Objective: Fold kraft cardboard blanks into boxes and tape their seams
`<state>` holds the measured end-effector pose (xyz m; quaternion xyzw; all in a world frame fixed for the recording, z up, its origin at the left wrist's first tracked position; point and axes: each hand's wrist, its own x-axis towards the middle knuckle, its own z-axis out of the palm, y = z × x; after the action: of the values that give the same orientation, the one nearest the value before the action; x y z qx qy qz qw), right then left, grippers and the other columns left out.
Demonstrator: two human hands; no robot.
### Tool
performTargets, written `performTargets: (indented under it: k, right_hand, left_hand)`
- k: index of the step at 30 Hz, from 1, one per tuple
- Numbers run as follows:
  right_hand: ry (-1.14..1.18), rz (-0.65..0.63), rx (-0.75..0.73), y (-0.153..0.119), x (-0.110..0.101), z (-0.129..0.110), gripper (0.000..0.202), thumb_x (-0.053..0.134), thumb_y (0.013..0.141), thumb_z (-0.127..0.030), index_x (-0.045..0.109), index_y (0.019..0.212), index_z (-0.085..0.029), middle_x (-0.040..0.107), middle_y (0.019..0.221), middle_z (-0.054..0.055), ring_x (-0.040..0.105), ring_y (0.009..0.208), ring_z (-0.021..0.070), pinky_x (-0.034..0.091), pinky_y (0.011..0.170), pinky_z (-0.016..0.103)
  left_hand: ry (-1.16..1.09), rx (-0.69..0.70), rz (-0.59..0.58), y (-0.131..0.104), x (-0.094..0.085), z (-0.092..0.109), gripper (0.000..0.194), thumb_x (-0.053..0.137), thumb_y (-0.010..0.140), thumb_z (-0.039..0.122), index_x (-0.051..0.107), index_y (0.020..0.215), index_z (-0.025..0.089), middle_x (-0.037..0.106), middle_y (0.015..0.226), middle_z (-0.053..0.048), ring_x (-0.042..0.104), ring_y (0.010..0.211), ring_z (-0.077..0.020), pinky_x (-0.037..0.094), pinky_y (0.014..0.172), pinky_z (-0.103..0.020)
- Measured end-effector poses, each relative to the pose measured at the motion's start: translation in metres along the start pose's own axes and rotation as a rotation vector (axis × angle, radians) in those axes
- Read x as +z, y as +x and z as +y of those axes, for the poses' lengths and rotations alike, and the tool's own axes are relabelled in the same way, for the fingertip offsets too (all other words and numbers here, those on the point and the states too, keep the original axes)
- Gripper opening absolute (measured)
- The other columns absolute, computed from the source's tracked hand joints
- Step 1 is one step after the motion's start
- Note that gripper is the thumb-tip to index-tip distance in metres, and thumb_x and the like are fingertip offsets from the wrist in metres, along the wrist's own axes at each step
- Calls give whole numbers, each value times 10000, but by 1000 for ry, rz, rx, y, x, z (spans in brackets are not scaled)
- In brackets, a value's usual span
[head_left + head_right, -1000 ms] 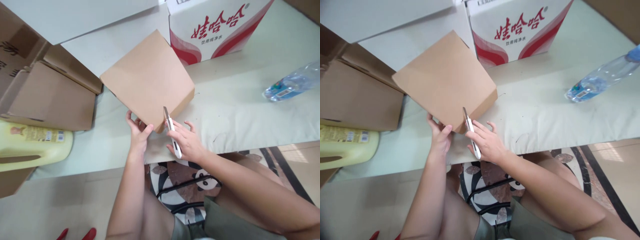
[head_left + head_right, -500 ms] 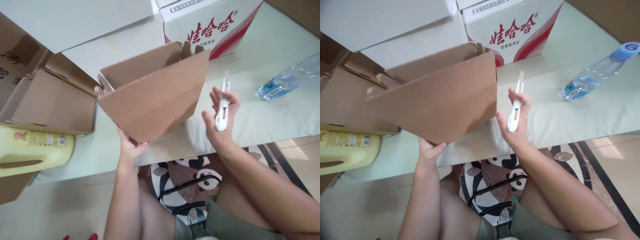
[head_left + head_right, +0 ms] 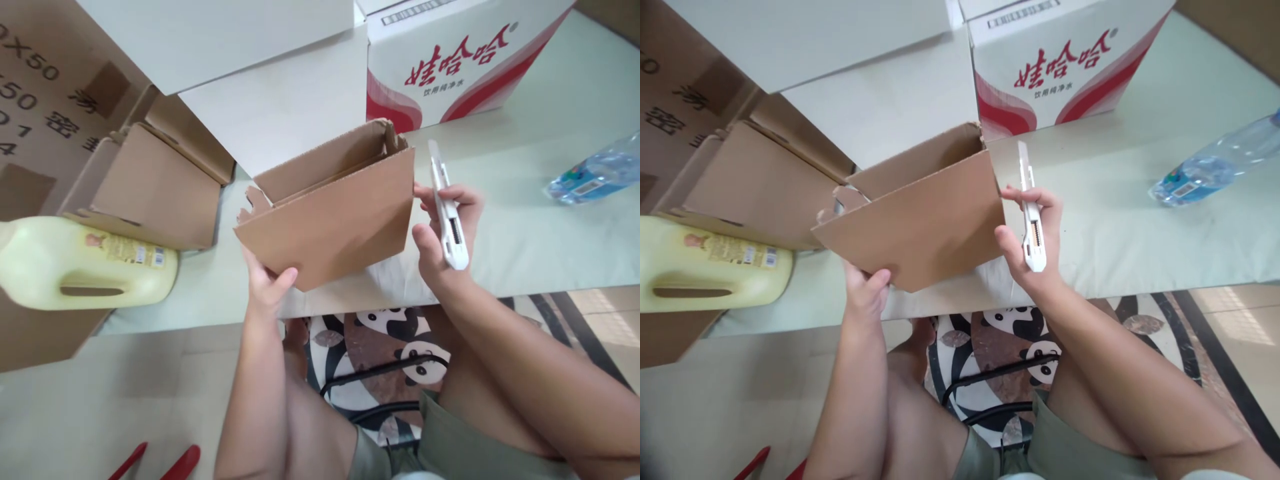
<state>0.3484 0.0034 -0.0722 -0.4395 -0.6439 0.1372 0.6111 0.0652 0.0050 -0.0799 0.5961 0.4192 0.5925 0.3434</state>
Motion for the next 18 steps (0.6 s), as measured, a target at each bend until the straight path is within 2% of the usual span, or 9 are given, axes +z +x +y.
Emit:
performTargets:
  k: [2,5,8,11,13,15,17,18]
  right_hand:
    - [-17,-36,9,-4,5,-3,400,449,1005,-556,318,1304,-325,640,1246,128,589,1321,306,470,1077,585]
    - [-25,-92,4,-11,12,-10,386,471,1001,-541,334,1287,-321,642,1305,147,607,1281,306,474,1066,578]
    - [-18,-136,-11,-16,18,-13,371,477,1004,-516,340,1287,-320,643,1323,147,603,1290,315,473,1062,583]
    - [-56,-143,-37,-16,21,-9,359,473,1006,-509,391,1285,-299,668,1205,125,626,1243,325,504,1013,575]
    - [-162,-25,-52,-9,21,-9,325,475,1002,-517,501,1218,-275,652,1050,96,658,1093,308,538,929,544]
    - [-259,170,-121,2,18,-15,305,496,991,-515,621,1087,-254,595,926,83,629,990,293,545,862,527]
    - [-206,317,-257,15,10,-34,255,555,965,-463,693,988,-250,573,877,83,616,951,289,549,833,540]
    - [-128,331,-295,20,5,-47,199,603,938,-419,717,971,-258,588,868,83,630,942,289,555,836,555]
  left_hand:
    - [15,150,115,9,1,14,872,849,623,614,434,1361,404,558,1408,-21,530,1350,-251,455,1132,-423]
    - [70,254,165,21,-3,37,819,814,641,674,415,1329,479,500,1486,32,441,1449,-278,372,1211,-499]
    - [126,256,197,26,-12,53,607,758,722,682,495,1212,440,501,1492,40,431,1464,-296,336,1236,-558]
    - [165,287,250,26,-21,57,432,783,772,562,562,1070,342,539,1444,6,506,1404,-283,319,1252,-563]
    - [191,326,276,25,-24,58,401,814,771,464,586,1057,298,575,1395,-21,553,1354,-269,335,1246,-551]
    - [215,339,277,24,-24,58,410,816,772,438,591,1074,276,615,1323,-39,581,1317,-264,368,1225,-542]
    - [236,328,271,23,-23,60,413,805,784,457,582,1077,269,633,1278,-49,592,1300,-267,398,1201,-535]
    - [242,322,266,22,-22,61,409,800,790,464,578,1074,270,635,1271,-52,594,1296,-269,408,1191,-532]
